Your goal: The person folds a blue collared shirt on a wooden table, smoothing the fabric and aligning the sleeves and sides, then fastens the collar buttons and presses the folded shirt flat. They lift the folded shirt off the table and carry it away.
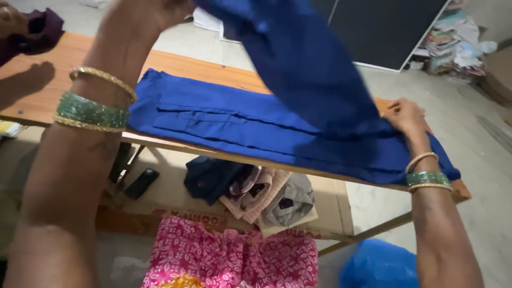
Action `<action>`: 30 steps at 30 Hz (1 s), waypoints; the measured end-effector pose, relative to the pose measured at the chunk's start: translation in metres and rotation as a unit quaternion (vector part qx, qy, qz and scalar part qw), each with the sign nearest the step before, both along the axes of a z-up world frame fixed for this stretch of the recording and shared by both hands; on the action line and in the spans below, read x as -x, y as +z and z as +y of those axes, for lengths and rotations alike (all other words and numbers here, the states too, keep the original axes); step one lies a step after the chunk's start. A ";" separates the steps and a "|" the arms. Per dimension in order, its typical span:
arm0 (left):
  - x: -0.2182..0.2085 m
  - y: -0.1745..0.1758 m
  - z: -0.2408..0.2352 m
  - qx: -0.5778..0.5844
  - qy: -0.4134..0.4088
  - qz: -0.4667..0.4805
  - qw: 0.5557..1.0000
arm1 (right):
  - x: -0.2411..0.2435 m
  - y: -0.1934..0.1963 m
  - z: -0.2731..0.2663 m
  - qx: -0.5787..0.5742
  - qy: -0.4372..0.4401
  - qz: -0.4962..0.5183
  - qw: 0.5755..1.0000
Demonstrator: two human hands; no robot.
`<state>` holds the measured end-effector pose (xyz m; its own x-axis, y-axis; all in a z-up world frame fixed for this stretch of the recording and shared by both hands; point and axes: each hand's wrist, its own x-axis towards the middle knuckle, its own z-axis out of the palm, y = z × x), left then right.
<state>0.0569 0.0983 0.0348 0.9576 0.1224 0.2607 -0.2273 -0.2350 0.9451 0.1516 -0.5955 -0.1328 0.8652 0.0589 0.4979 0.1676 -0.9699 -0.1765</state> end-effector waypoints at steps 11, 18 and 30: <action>0.036 -0.172 0.062 -0.097 0.091 0.124 0.983 | 0.015 -0.024 0.017 0.059 0.040 -0.085 0.994; 0.013 -0.193 0.075 -0.161 0.138 0.095 0.973 | 0.159 0.082 0.162 -0.117 0.233 -0.064 0.963; 0.032 -0.158 0.049 -0.186 0.129 0.036 0.973 | 0.215 0.047 0.147 0.065 0.251 -0.081 0.962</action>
<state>0.0250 0.1475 -0.1235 0.9248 0.2721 0.2659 -0.0507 -0.6044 0.7951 -0.0631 -0.4487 -0.0860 0.6231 0.5207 0.5837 0.6364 -0.7713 0.0087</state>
